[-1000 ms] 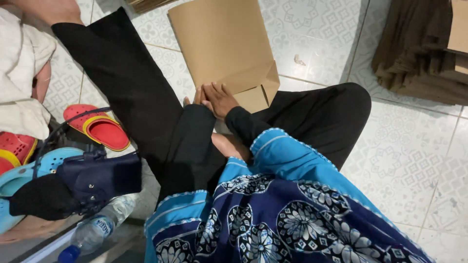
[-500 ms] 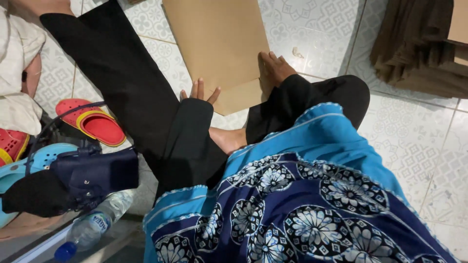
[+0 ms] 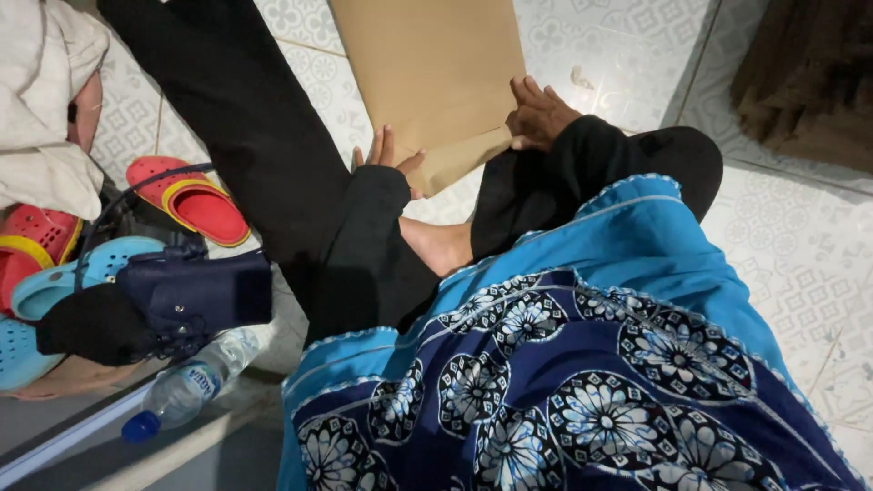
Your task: Folding flat brown paper sheets into paper bags while sitting on the floor.
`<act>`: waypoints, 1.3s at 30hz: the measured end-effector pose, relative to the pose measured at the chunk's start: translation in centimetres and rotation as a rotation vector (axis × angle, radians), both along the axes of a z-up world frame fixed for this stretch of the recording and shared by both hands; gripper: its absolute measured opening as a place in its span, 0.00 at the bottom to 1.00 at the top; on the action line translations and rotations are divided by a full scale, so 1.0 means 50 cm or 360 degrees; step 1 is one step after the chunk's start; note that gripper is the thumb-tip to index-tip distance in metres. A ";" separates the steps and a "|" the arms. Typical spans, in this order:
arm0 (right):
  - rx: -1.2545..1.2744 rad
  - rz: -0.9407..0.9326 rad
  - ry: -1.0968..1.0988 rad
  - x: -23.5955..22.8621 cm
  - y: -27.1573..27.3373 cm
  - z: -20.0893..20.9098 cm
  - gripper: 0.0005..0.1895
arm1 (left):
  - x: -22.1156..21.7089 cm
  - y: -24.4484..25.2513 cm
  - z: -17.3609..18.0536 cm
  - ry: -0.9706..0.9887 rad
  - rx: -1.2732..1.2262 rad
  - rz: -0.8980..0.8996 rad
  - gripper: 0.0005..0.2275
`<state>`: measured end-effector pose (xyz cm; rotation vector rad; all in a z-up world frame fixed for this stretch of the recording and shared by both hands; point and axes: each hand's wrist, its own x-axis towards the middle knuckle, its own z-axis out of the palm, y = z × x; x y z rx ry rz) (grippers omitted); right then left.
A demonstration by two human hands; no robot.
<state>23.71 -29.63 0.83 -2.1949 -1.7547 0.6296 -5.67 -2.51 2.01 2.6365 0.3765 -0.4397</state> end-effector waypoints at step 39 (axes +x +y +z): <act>-0.0022 -0.0365 -0.0101 -0.371 0.293 0.027 0.35 | 0.016 -0.022 -0.177 -0.0727 0.1627 0.0156 0.25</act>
